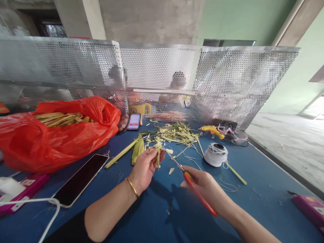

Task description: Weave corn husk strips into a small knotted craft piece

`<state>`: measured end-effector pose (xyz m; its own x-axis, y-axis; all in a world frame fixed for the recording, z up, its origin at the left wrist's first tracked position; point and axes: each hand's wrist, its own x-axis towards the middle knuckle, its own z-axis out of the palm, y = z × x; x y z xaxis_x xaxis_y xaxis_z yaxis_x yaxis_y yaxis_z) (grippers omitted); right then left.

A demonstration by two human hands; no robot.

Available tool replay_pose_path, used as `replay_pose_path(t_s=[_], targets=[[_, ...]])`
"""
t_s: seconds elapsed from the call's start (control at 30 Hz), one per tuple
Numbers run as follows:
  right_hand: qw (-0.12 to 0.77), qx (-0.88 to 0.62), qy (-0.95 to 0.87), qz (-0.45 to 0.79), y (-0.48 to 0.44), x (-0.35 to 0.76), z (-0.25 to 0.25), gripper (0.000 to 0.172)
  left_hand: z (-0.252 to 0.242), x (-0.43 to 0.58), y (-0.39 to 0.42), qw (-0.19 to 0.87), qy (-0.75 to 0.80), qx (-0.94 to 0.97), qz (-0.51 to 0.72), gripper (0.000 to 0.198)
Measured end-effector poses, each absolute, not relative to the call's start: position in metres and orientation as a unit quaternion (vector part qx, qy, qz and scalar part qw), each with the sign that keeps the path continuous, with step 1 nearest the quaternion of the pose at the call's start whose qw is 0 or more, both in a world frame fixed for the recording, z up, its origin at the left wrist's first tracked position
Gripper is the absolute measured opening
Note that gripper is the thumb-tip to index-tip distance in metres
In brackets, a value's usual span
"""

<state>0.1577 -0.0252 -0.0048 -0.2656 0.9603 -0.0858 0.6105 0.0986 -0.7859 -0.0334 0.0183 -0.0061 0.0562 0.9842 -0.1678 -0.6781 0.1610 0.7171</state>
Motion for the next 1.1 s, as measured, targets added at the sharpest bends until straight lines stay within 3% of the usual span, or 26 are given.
replay_pose_path(t_s=[0.2, 0.3, 0.47, 0.57, 0.73, 0.9, 1.1], targets=[[0.237, -0.580, -0.712, 0.317, -0.023, 0.158, -0.008, 0.033, -0.004, -0.036, 0.019, 0.680, 0.354, 0.228, 0.601, 0.004], [0.221, -0.614, -0.725, 0.221, -0.020, 0.158, -0.009, 0.034, -0.001, -0.038, 0.021, 0.676, 0.358, 0.224, 0.604, 0.005], [0.103, -0.665, -0.739, 0.042, -0.020, 0.155, -0.017, 0.038, 0.003, -0.038, 0.021, 0.677, 0.340, 0.221, 0.614, 0.009], [0.036, -0.646, -0.762, -0.005, -0.021, 0.152, -0.024, 0.026, 0.003, -0.036, 0.020, 0.683, 0.341, 0.222, 0.607, 0.012], [0.007, -0.595, -0.803, -0.032, -0.025, 0.152, -0.025, 0.015, 0.002, -0.034, 0.017, 0.683, 0.360, 0.226, 0.593, 0.021], [-0.009, -0.566, -0.824, -0.011, -0.028, 0.146, -0.012, 0.018, 0.001, -0.033, 0.015, 0.655, 0.374, 0.271, 0.599, 0.028], [-0.076, -0.583, -0.809, -0.030, -0.030, 0.134, 0.005, 0.028, 0.000, -0.034, 0.012, 0.507, 0.405, 0.426, 0.630, 0.019]])
